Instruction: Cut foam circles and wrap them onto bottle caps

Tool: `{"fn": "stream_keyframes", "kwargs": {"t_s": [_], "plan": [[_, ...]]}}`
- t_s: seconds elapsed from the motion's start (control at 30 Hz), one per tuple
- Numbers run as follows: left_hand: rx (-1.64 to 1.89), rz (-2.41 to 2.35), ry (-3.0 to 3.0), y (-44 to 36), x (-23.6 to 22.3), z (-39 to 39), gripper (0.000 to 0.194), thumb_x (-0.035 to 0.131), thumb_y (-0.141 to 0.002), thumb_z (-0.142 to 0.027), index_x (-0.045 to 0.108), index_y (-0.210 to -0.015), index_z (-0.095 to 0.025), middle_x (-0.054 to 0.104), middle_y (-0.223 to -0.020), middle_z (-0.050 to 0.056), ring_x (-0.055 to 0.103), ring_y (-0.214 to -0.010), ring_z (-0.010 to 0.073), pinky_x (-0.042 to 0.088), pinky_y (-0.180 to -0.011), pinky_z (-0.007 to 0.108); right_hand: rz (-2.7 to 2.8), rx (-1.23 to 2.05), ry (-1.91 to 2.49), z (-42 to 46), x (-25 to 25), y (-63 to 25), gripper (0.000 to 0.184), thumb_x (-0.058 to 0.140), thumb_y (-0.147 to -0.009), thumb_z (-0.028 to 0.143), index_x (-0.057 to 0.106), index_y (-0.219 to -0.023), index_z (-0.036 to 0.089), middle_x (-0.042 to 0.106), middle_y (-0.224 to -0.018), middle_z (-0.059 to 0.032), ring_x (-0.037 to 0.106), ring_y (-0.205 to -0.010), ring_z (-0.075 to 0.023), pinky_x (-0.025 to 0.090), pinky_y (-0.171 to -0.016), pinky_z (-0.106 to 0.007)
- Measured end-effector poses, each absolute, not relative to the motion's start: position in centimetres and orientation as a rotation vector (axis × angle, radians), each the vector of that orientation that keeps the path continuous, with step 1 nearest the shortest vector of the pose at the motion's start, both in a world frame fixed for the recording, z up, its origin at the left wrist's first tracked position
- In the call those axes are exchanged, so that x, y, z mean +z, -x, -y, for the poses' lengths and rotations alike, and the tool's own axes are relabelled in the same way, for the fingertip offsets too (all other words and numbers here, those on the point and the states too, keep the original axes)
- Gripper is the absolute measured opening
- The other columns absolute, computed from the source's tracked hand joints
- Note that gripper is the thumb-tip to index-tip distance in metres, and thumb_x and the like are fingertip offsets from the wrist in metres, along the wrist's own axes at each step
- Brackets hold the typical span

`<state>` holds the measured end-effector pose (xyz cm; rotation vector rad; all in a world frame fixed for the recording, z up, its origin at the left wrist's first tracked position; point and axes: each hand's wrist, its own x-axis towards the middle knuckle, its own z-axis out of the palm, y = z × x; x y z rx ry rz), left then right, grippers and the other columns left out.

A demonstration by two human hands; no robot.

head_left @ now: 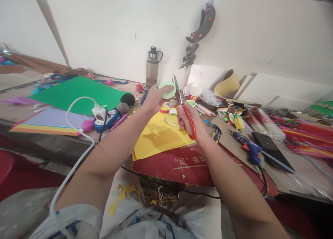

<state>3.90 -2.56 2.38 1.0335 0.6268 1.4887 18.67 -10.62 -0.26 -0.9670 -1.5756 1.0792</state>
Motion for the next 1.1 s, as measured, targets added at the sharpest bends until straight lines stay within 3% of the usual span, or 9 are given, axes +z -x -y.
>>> {"fn": "stream_keyframes", "kwargs": {"t_s": [0.5, 0.87, 1.1], "plan": [[1.511, -0.662, -1.018, -3.68, 2.29, 2.11, 0.037, 0.091, -0.058, -0.031, 0.068, -0.083, -0.015, 0.071, -0.075, 0.000, 0.063, -0.061, 0.0097, 0.048, -0.058, 0.023, 1.538, 1.065, 1.014, 11.05, 0.25, -18.41, 0.060, 0.066, -0.084, 0.081, 0.042, -0.087, 0.027, 0.041, -0.060, 0.0076, 0.036, -0.046, -0.0083, 0.031, -0.039, -0.022], [1.457, -0.689, -1.053, -3.63, 2.81, 2.60, 0.033, 0.091, -0.060, -0.023, 0.066, -0.079, -0.014, 0.068, -0.068, -0.001, 0.063, -0.059, 0.0087, 0.051, -0.060, 0.021, 1.658, 0.922, 0.985, 10.08, -0.57, -18.87, 0.052, 0.060, -0.093, 0.075, 0.046, -0.087, 0.026, 0.044, -0.063, 0.0065, 0.039, -0.048, -0.0094, 0.035, -0.042, -0.025], [1.448, -0.680, -1.071, -3.61, 2.74, 2.58, 0.034, 0.090, -0.058, -0.025, 0.067, -0.080, -0.013, 0.069, -0.070, -0.001, 0.063, -0.060, 0.0087, 0.052, -0.061, 0.022, 1.580, 1.021, 0.999, 10.48, -0.27, -18.57, 0.057, 0.066, -0.085, 0.079, 0.042, -0.085, 0.028, 0.042, -0.061, 0.0086, 0.035, -0.045, -0.0084, 0.032, -0.038, -0.023]]}}
